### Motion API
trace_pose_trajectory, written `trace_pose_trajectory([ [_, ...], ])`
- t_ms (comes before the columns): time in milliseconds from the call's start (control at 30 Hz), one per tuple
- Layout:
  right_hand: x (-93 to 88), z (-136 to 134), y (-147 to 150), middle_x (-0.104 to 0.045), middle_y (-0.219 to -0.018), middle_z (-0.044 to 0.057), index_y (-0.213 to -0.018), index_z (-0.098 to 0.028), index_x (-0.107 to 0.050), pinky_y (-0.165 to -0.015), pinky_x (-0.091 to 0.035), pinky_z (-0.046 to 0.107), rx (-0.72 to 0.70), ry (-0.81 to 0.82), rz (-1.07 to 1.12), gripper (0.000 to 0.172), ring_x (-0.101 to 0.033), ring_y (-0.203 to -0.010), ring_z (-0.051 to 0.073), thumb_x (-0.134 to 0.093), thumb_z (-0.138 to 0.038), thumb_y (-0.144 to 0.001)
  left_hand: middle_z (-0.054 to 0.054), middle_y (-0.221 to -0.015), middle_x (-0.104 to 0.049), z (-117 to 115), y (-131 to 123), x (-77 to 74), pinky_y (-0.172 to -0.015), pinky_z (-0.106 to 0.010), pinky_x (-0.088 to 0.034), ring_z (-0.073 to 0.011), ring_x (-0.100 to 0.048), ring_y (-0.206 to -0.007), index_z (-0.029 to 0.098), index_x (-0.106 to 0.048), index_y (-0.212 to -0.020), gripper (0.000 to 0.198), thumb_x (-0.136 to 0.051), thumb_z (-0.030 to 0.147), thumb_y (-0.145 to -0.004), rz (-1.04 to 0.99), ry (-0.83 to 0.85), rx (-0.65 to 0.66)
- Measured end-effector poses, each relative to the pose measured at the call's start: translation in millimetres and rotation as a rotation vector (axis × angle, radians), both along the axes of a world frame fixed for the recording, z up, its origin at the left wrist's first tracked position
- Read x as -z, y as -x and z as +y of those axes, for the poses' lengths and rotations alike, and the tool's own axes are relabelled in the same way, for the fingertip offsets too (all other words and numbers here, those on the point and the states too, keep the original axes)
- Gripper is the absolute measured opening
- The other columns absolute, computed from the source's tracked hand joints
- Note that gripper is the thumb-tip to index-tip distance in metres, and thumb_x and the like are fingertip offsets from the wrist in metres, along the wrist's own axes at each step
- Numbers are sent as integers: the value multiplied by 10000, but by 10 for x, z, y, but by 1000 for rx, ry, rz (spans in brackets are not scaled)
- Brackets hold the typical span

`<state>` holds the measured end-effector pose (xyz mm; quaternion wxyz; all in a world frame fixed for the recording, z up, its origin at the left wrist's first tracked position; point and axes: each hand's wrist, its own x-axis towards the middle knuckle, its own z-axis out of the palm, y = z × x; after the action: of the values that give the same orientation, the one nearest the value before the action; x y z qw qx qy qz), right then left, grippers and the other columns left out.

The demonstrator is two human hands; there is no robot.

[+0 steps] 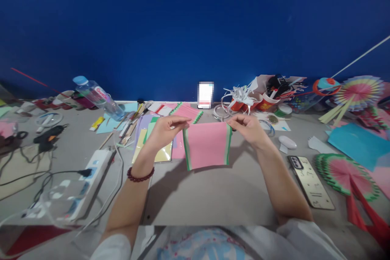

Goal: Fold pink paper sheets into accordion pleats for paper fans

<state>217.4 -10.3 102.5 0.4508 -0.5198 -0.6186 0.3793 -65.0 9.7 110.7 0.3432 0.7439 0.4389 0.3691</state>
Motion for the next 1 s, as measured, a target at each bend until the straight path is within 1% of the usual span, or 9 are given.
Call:
trace_pose_trajectory([
  [167,-89,-167,181,-683,-717,16,-753,-197,-655,-637,-475,287,197,-429,-219,135,-605,-663,146,-599,-264,-855,-81,-934,-718,-73,-183,24,-787,-314,-542,-185,-658,-861,163,-716,-955,229,-619,349,-863,0,-358,-331],
  [233,-84,-260,305,-702,-744,26,-775,-211,-652,-686,-489,310,248,-707,-335,107,-626,-704,160,-594,-168,-855,-57,-778,-703,-151,-306,40,-628,-250,-518,-139,-630,-673,148,-716,-886,259,-584,372,-883,-54,-230,-230],
  [300,-40,-344,434,-705,-735,25,-824,-220,-647,-703,-497,313,193,-911,-438,96,-639,-717,168,-626,-126,-831,-47,-767,-703,-231,-424,59,-586,-228,-507,-135,-634,-657,148,-693,-1032,332,-599,420,-867,-136,23,-40],
  [433,80,-455,635,-710,-772,42,-881,-201,-631,-734,-491,321,65,-985,-610,84,-650,-757,179,-642,-136,-830,-37,-779,-685,-309,-557,89,-597,-226,-506,-124,-607,-662,141,-683,-1004,371,-569,468,-870,-312,270,87],
  [600,57,-465,687,-712,-800,54,-896,-188,-628,-747,-487,335,-20,-929,-537,97,-650,-797,196,-658,-250,-828,4,-648,-610,-267,-510,116,-553,-207,-461,-91,-544,-581,131,-695,-913,280,-614,391,-850,-380,374,144],
  [733,-35,-336,490,-680,-833,41,-869,-218,-619,-827,-465,369,218,-808,-352,53,-619,-848,197,-613,-188,-826,-30,-709,-679,-246,-405,67,-582,-229,-493,-124,-605,-635,142,-685,-1101,315,-584,330,-868,-256,383,204],
  [767,-47,-286,419,-669,-915,61,-931,-220,-620,-850,-460,387,285,-727,-313,106,-606,-913,213,-615,-227,-825,-47,-781,-706,-247,-381,40,-627,-236,-509,-140,-634,-708,155,-690,-1110,302,-568,304,-878,-212,373,236],
  [867,-53,-139,228,-607,-1193,89,-1184,-246,-554,-875,-460,392,199,-387,-162,382,-574,-1068,229,-613,-343,-820,-63,-996,-728,-243,-326,-39,-744,-245,-523,-170,-657,-909,194,-710,-1098,280,-527,240,-891,-128,326,292],
  [1000,-38,-45,103,-676,-930,48,-921,-199,-672,-713,-460,312,-48,32,-32,287,-608,-836,196,-595,-454,-816,-60,-1037,-732,-192,-262,-50,-752,-252,-533,-177,-669,-922,209,-703,-1124,293,-533,262,-891,-87,333,282],
])
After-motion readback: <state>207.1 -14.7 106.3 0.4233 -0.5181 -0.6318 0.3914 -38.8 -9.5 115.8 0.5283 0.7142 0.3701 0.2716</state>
